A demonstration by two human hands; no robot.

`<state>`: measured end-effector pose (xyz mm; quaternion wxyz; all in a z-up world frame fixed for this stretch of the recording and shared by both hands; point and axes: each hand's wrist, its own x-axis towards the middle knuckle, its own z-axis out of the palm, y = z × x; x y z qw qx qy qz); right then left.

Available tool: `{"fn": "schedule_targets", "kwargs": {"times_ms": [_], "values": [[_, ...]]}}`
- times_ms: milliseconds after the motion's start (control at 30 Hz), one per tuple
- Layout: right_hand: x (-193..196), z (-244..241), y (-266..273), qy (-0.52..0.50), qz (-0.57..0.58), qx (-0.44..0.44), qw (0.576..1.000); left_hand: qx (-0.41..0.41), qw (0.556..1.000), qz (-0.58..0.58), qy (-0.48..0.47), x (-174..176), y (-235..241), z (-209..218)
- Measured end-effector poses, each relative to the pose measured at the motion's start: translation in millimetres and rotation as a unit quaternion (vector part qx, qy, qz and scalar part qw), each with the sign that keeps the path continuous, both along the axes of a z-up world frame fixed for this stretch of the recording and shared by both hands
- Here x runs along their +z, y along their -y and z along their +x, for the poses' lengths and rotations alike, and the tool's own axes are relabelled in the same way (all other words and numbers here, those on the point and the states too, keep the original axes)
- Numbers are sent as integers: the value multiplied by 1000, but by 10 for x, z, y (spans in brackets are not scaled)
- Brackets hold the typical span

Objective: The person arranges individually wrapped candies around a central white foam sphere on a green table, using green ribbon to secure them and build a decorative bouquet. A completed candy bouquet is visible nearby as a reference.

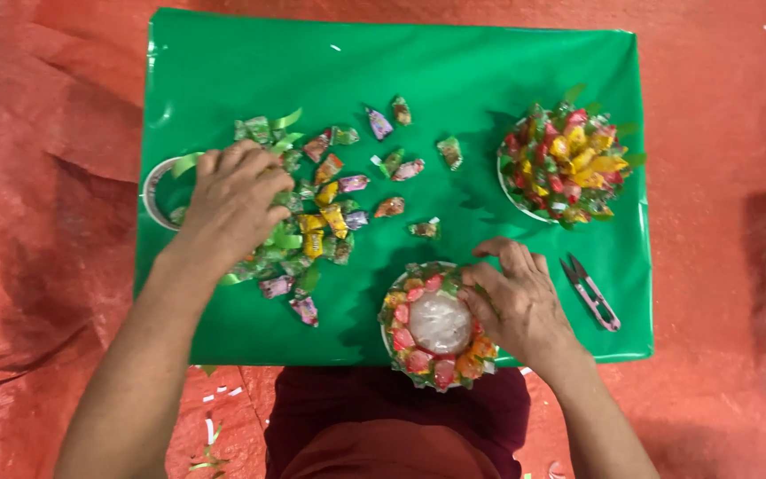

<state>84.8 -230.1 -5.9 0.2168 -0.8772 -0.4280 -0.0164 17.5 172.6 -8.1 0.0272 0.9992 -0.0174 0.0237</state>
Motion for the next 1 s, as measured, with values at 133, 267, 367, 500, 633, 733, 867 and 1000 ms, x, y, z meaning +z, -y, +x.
{"fn": "schedule_targets", "kwargs": {"times_ms": [133,267,367,500,633,733,867,1000], "values": [[149,17,-57,4,12,-7,1000,-20,999,10,30,32,-7,-47],[0,4,-51,9,-25,16,1000,-19,999,-46,20,244,30,-74],[-54,-41,-95,2,-22,11,1000,42,994,-98,-20,429,44,-121],[0,-87,-161,26,-60,29,997,24,970,-213,119,584,159,-322],[121,-120,-240,43,-80,57,994,76,902,-420,61,847,640,-531],[195,-89,-227,-36,-77,56,995,42,813,-580,-11,802,1039,-684],[379,-105,-159,-87,-33,38,995,24,728,-685,-25,553,1338,-771],[497,-152,-75,-111,19,26,993,8,732,-681,-24,468,1562,-757]]}}
